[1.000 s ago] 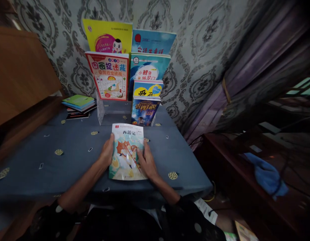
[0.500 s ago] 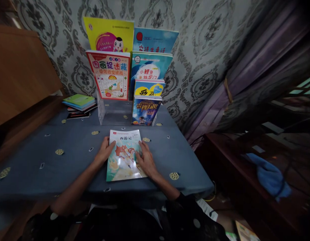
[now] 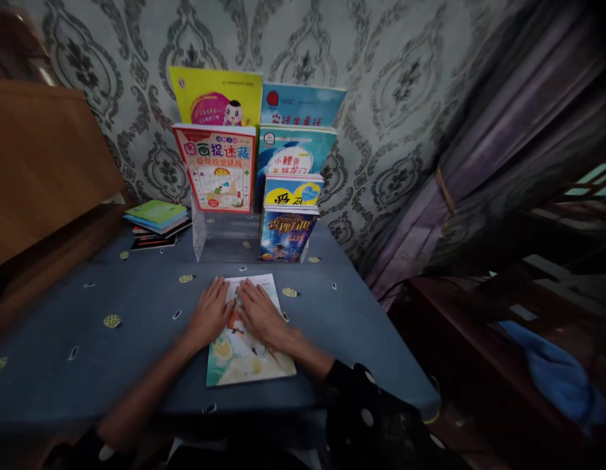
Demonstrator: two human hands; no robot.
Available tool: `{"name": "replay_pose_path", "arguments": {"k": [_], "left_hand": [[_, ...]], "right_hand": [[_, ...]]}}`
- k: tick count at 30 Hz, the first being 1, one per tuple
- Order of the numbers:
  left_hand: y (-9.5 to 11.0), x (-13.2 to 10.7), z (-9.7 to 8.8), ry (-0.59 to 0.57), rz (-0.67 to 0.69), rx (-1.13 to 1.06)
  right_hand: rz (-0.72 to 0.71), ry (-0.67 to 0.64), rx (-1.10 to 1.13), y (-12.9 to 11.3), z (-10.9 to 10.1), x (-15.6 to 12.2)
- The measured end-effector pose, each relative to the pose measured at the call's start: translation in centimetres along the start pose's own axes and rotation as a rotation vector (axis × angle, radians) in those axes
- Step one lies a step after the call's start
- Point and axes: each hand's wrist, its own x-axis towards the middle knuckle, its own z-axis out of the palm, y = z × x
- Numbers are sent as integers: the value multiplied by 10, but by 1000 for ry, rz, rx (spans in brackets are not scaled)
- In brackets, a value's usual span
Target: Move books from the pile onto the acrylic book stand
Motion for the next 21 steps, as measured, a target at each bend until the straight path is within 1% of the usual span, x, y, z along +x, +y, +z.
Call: {"name": "replay_pose_path", "arguments": {"k": [2, 4, 7, 10, 12, 14, 18, 21], "left_hand": [[-1, -1, 7, -18, -4, 30], [0, -3, 8, -25, -15, 44], [2, -4, 4, -55, -41, 55], [6, -3, 0, -88, -63, 56], [8, -2, 0, -86, -72, 58], [10, -2, 1, -81, -85, 65], [12, -2, 4, -78, -127, 68], [14, -4, 8, -43, -186, 35]], "right_hand": [[31, -25, -24, 6, 2, 13], [97, -15, -41, 17, 2, 20], [219, -6, -42, 33, -2, 21], [317, -6, -32, 38, -6, 14], [352, 6, -28, 35, -5, 5], [358, 25, -24, 29, 0, -8], [343, 56, -39, 12, 14, -49], [328, 62, -51, -4, 18, -75]]}}
